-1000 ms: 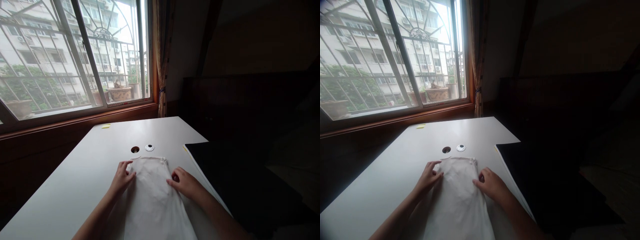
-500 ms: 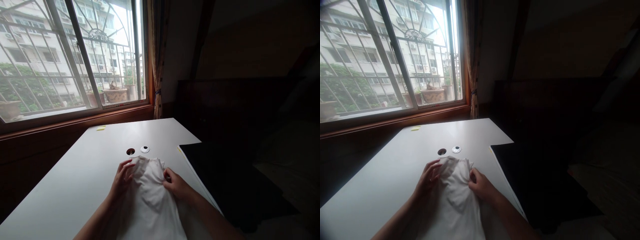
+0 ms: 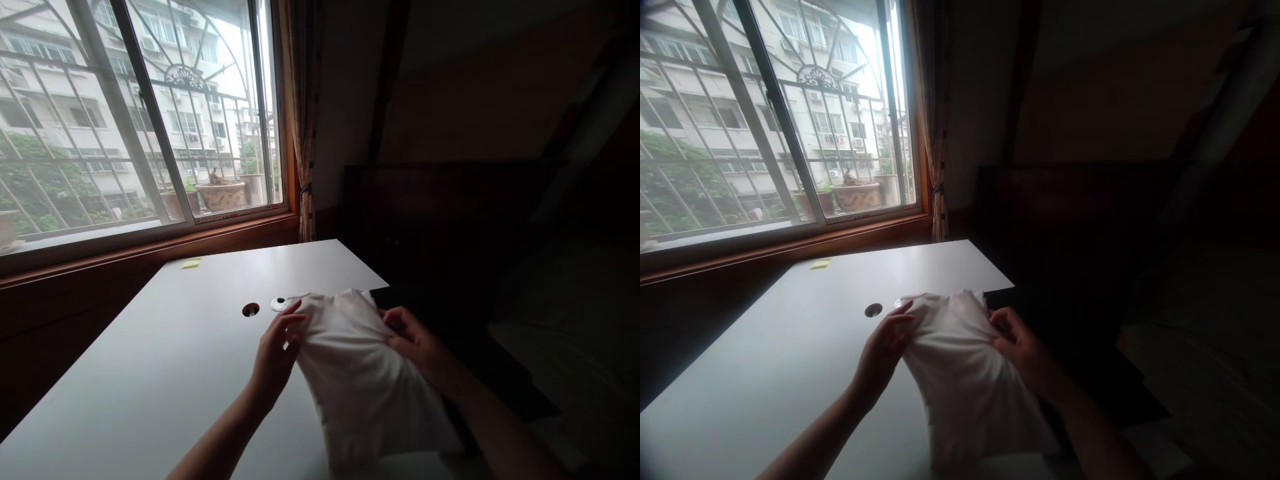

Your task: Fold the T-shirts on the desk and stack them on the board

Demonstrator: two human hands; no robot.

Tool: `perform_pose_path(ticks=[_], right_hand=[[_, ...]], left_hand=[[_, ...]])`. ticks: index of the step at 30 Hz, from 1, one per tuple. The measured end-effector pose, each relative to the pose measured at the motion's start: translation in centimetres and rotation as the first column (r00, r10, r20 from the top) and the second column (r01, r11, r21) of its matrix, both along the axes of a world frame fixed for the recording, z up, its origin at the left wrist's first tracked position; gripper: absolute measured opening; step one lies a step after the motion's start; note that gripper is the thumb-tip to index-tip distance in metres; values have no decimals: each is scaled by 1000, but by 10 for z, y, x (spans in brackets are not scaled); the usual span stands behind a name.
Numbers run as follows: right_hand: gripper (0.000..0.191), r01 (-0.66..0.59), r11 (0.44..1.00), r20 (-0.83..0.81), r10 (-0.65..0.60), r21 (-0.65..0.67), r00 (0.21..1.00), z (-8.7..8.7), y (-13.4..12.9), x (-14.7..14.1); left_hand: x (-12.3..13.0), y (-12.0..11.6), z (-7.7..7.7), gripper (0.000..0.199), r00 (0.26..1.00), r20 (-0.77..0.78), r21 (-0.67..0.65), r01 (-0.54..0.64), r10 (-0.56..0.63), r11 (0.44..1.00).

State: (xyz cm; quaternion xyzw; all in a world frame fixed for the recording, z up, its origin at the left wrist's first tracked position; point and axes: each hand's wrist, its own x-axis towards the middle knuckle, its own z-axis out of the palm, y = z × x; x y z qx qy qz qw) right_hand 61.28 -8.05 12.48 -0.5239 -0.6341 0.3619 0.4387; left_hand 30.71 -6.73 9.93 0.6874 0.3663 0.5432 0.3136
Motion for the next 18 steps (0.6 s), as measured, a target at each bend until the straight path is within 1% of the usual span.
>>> perform_pose_path(ticks=[3,5,7,8,9,10,11,13,15,16,18], right_hand=[[33,126,992,-37,-126,3,991,29,-3,53],[37,210,977,-39,-211,-29,977,48,2,86],[39,282,957,-16,-284,-71,959,62,11,114],[41,293,952,1,-295,-89,956,66,18,125],[43,290,951,17,-290,-111,957,67,24,136],[44,279,950,35,-277,-139,960,64,31,145],[45,269,947,54,-264,-173,963,59,37,153],[47,246,931,93,-229,-269,969,41,44,166],[50,220,904,119,-189,-366,975,17,45,179],[53,214,891,120,-181,-401,976,6,42,185],[58,222,884,111,-193,-412,975,-10,35,196]], left_hand=[[49,10,32,23,989,107,25,103,-105,994],[82,25,49,25,976,163,38,139,-143,990],[114,44,58,29,970,188,-8,160,-156,987],[128,54,58,33,967,205,-79,168,-149,983],[141,63,54,37,964,222,-192,190,-146,963],[153,70,47,40,963,227,-259,202,-144,945],[163,75,38,44,963,228,-316,214,-145,924],[177,77,13,48,963,217,-426,239,-158,873],[183,70,-12,51,962,203,-492,261,-182,830],[184,65,-23,52,962,194,-507,265,-191,820],[183,53,-39,55,964,170,-507,265,-207,820]])
